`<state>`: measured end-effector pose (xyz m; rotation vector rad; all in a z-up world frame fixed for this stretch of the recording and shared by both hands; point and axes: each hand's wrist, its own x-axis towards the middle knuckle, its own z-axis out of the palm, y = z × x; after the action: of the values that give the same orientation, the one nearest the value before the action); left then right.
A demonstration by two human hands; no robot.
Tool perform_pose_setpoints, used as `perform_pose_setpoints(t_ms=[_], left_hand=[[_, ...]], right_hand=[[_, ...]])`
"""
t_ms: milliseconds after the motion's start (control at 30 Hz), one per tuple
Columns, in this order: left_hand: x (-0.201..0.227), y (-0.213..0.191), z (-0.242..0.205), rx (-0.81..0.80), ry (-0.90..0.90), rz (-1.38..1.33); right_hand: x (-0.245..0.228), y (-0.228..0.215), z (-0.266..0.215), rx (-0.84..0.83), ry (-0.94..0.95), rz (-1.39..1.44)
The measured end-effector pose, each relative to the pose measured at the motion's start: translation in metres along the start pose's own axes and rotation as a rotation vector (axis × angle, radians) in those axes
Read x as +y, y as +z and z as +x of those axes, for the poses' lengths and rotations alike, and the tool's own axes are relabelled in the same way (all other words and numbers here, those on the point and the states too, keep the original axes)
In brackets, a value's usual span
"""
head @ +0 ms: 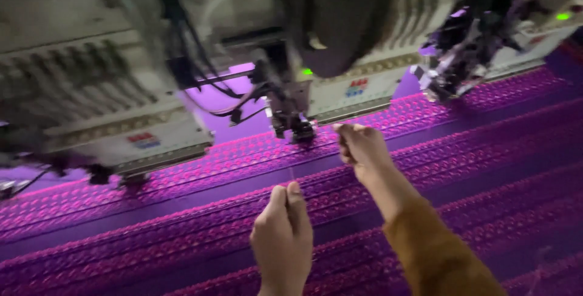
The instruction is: The person threads pink thread through the needles of multiple industrial embroidery machines. They pull the thread through the needle eye and adjust the fabric underneath while moving between different machine heads.
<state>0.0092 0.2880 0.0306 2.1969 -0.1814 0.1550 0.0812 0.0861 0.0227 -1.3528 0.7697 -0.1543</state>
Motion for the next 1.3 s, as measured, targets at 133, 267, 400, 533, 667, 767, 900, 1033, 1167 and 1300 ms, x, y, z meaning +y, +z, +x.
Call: perform_pose_setpoints(t_ms=[133,267,400,533,667,767,900,1033,1167,1300], left_hand=[[-0.018,-0.033,-0.009,-0.035,0.0,0.032],[-0.05,-0.089,-0.025,0.066,-0.022,0.202],[-0.096,-0.146,-0.032,0.182,-0.115,0.335],[-0.121,-0.196,-0.023,0.149,-0.153,0.247],[-0.146,-0.225,-0.004,0.199,-0.089,0.129],[-0.166,-0.233,0.008,0.204,-0.071,0.06],[-0.184,-0.247,0.021,0.166,0.004,0.003],[-0.191,-0.248,0.034,0.137,-0.025,-0.008],[-0.187,-0.239,0.057,0.136,0.052,-0.067],[-0.177,-0.223,0.088,-0.037,-0.17,-0.206]], right_hand=[[0.004,0.011,-0.05,0.024,-0.046,-0.115],[0.009,0.051,-0.122,0.105,-0.065,-0.402],[0.022,0.119,-0.17,-0.095,-0.108,-0.415],[0.036,0.196,-0.185,-0.154,-0.022,-0.135],[0.048,0.264,-0.168,-0.067,0.012,0.222],[0.05,0.293,-0.151,-0.02,0.077,0.264],[0.052,0.317,-0.135,-0.031,0.113,0.24],[0.044,0.331,-0.142,0.018,0.15,0.129],[0.041,0.328,-0.157,-0.087,0.071,-0.053],[0.075,0.294,-0.138,-0.107,-0.381,-0.787]])
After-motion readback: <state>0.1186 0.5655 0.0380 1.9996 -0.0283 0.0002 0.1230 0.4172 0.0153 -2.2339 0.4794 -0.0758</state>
